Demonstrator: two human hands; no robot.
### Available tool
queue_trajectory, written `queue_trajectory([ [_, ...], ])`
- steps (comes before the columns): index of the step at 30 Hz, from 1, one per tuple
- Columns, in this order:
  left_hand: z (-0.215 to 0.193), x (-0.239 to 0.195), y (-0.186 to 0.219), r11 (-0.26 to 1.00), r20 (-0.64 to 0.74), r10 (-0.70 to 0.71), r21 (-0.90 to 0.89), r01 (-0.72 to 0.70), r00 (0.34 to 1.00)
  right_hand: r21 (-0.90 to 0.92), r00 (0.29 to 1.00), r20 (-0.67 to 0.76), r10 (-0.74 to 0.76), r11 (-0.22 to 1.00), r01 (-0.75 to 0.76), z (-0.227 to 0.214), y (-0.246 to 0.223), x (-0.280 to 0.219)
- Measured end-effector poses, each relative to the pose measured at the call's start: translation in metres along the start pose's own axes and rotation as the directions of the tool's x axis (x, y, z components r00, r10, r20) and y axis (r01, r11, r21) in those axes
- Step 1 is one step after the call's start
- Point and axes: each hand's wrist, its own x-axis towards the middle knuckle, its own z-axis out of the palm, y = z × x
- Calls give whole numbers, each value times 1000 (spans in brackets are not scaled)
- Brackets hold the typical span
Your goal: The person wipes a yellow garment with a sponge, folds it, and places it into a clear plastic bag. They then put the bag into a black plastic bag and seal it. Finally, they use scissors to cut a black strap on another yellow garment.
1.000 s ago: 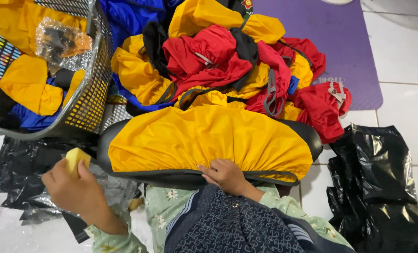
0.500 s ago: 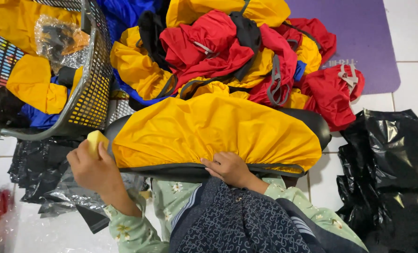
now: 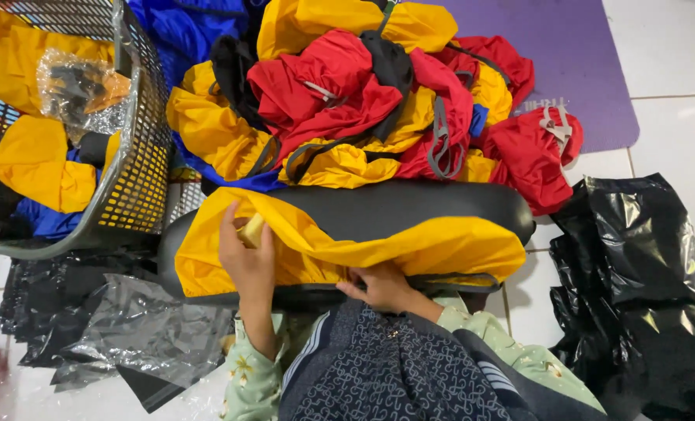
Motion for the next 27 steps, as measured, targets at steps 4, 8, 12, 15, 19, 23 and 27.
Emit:
queue_trajectory([
  [4,16,-34,5,927,256,-154,-296,229,954,442,859,290,422,737,-511,7,26,4],
  [8,46,-65,-7,811,467,-217,-402,424,858,715,767,500,402,308,-627,-9,46,27],
  [12,51,-78,1,915,381,-72,-342,213,922,709,765,547,339,299,-639,-16,42,31],
  [15,57,-86,1,970,300,79,-243,-4,951,548,694,555,459,426,-720,-51,7,44],
  [19,65,-99,-11,947,257,290,-215,-238,922,217,797,414,440,803,-556,-64,5,53],
  [23,72,-113,-26,869,178,492,-147,-472,852,15,815,451,364,910,-414,-52,47,59],
  [27,52,-109,-18,826,235,560,-224,-517,794,-17,794,107,599,799,-601,-69,112,69],
])
